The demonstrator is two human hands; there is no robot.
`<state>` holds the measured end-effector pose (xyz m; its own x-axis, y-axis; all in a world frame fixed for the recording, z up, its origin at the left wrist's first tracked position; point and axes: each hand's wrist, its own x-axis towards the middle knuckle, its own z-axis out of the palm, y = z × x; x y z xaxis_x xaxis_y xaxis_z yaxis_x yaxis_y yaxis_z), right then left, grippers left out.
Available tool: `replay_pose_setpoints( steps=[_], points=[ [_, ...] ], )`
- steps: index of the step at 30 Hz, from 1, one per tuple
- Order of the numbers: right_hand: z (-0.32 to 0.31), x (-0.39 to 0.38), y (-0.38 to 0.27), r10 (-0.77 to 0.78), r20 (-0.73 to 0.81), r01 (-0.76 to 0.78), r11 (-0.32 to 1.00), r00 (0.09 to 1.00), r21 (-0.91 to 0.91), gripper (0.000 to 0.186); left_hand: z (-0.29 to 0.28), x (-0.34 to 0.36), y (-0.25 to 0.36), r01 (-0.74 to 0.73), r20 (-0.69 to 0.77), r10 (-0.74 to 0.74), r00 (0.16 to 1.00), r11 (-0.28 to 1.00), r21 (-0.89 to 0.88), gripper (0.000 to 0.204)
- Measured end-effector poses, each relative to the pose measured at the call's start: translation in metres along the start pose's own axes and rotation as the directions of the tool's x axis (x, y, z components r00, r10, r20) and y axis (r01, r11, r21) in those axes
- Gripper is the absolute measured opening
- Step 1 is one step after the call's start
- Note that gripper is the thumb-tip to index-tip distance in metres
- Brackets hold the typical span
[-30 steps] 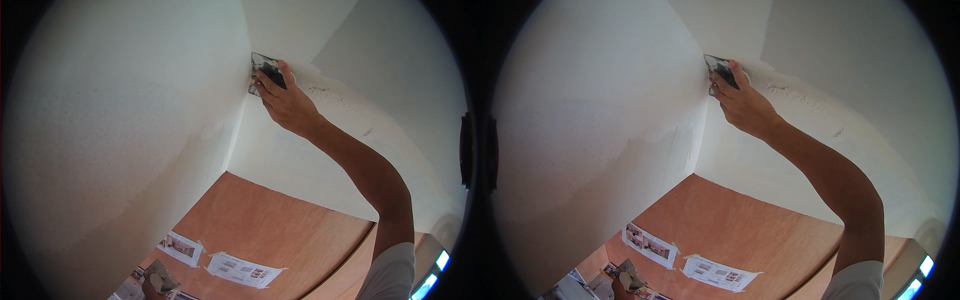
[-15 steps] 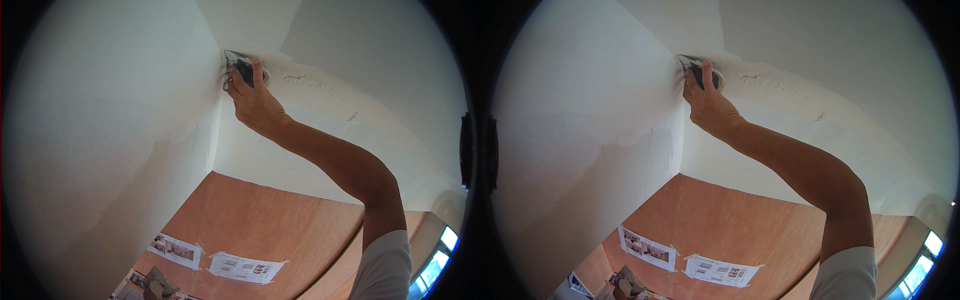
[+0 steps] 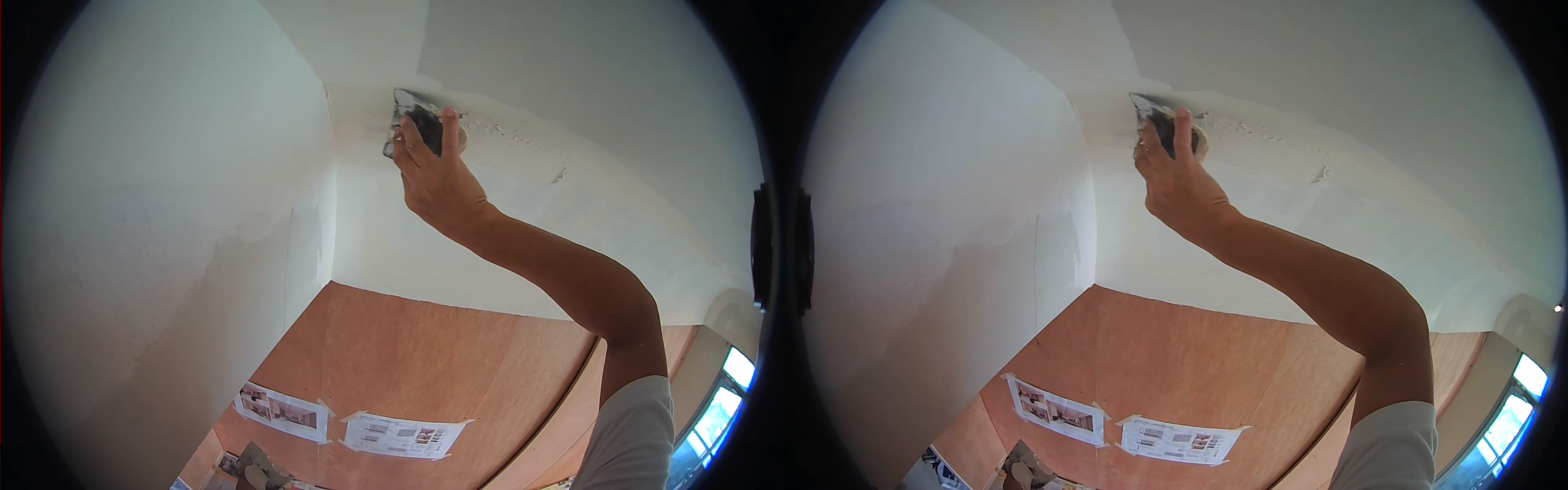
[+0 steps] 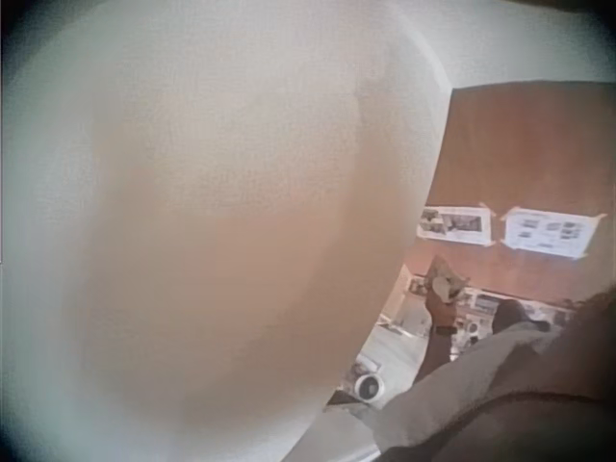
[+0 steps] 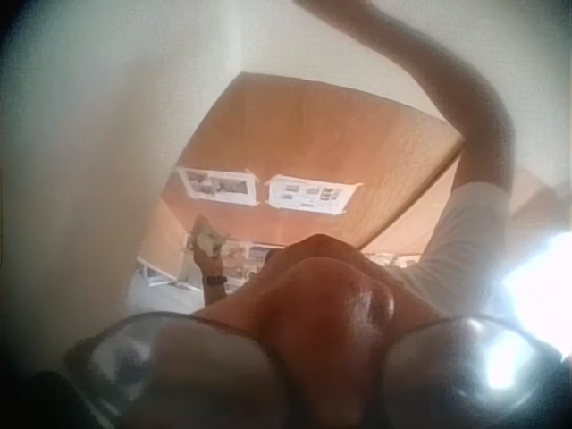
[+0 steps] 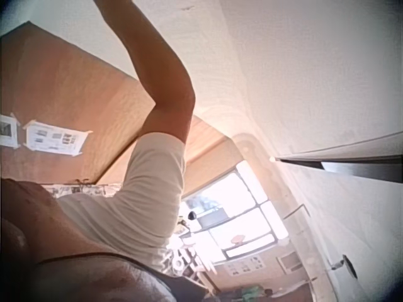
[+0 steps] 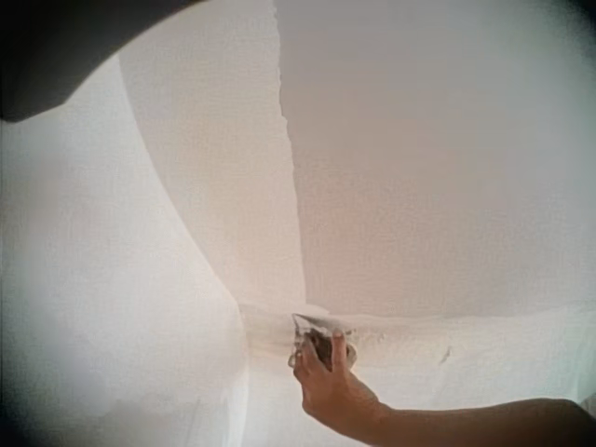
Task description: The person applies plaster to a wall and ceiling corner using a metal scraper and a hawk, smoothing the material with repeated strokes.
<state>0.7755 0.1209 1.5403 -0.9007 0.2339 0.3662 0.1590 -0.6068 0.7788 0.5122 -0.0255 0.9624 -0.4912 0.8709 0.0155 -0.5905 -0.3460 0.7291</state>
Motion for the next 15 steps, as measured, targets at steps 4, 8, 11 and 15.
replay_pose_setpoints(
  steps=[4, 8, 11, 15],
  points=[
    [0.001, -0.034, 0.011, 0.020, 0.037, -0.020, 1.000, 0.999, 0.004, 0.030, 0.002, 0.001, -0.006, -0.110, 0.079, 0.102, 0.992, 0.989, 0.100, 0.048],
    [0.008, -0.066, 0.018, 0.041, 0.070, -0.042, 0.999, 0.997, 0.015, 0.030, 0.019, -0.002, 0.005, 0.063, 0.011, -0.063, 0.998, 0.998, -0.012, 0.049],
    [0.018, -0.086, 0.019, 0.078, 0.060, -0.080, 0.996, 0.995, 0.027, 0.030, 0.018, 0.006, 0.003, 0.055, 0.038, -0.055, 0.998, 0.998, 0.000, 0.048],
    [0.027, -0.113, 0.023, 0.119, 0.065, -0.122, 0.991, 0.991, 0.056, 0.030, 0.021, 0.014, 0.002, 0.060, 0.063, -0.061, 0.996, 0.998, 0.012, 0.048]
  ],
)
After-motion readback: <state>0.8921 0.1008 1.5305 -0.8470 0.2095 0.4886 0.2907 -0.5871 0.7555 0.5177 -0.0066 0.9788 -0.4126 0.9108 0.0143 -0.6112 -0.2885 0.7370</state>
